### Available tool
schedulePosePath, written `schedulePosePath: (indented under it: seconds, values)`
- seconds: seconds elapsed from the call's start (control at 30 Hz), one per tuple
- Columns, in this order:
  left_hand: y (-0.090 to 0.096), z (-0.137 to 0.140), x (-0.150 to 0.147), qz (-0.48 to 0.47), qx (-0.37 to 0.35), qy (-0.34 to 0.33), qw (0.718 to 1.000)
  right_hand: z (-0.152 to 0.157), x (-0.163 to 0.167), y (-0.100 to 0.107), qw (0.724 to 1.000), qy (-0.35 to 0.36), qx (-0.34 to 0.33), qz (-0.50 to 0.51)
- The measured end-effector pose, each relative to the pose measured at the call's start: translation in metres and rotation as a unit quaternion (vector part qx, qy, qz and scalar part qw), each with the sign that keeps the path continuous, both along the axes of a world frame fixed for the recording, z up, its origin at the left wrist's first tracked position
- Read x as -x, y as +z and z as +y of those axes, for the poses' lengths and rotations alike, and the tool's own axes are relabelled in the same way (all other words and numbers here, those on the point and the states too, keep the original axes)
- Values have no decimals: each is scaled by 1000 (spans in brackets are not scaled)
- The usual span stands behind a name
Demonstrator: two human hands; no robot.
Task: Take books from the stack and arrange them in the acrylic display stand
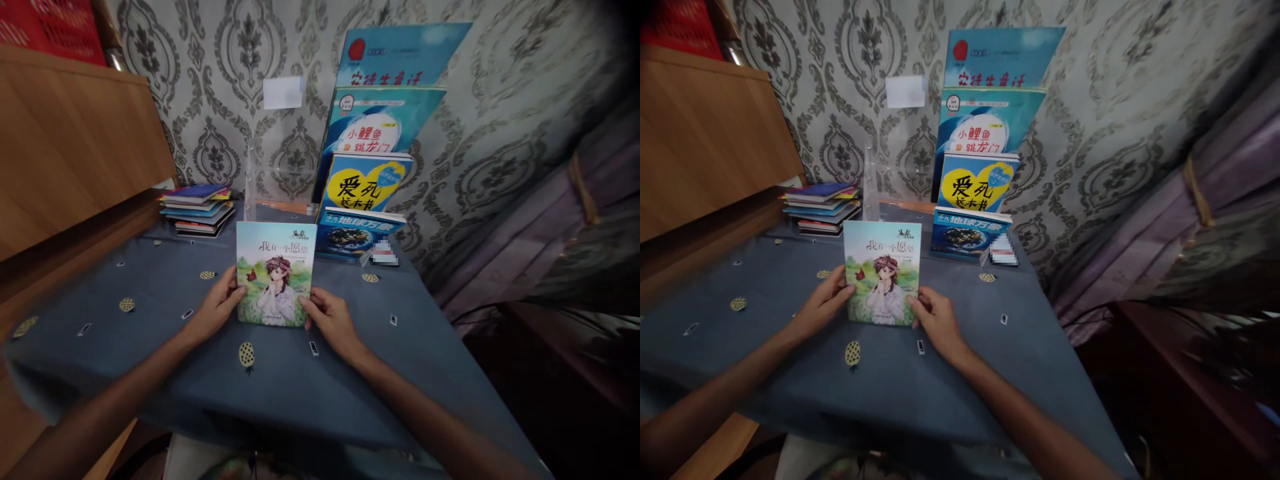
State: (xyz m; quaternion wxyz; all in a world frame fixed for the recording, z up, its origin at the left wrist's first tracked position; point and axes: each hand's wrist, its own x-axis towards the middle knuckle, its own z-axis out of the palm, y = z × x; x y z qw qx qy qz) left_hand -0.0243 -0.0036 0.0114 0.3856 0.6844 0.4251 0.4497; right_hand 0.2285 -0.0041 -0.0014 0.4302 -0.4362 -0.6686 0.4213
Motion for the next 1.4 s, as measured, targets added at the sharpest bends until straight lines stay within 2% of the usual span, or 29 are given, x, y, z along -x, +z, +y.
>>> schedulePosePath:
  seconds: [0.03,0.1,0.17,0.23,0.37,0.53,0.63,0.77,0.9,1.0,1.13,1.4]
  values:
    - [-1,2,3,30,14,7,999,1,-1,1,1000,-1,15,-20]
    - [-2,4,9,158,36,24,986,2,-2,2,996,-22,29,-81]
    - [0,4,12,315,34,47,947,1,-2,1,986,-53,12,-158]
    - [2,3,12,412,22,64,909,1,-2,-2,973,-69,-16,-222]
    - [7,1,3,490,11,76,868,1,-1,-6,956,-55,-48,-283]
    - [0,9,-1,530,-114,86,836,-1,-1,-6,933,-53,-75,-349]
    - [-12,23,3,507,-149,79,846,-4,0,-4,910,-50,-108,-396]
    - [-27,45,8,484,-155,69,859,-4,3,-2,881,-38,-222,-417]
    - [-32,64,6,466,-165,57,867,3,12,-2,877,37,-288,-384]
    - [-33,75,2,467,-175,50,865,11,23,-5,881,106,-292,-358]
    - [-36,86,-1,457,-197,39,867,22,40,-5,867,166,-279,-378]
    - [-47,99,15,379,-215,19,900,47,63,-9,861,192,-276,-382]
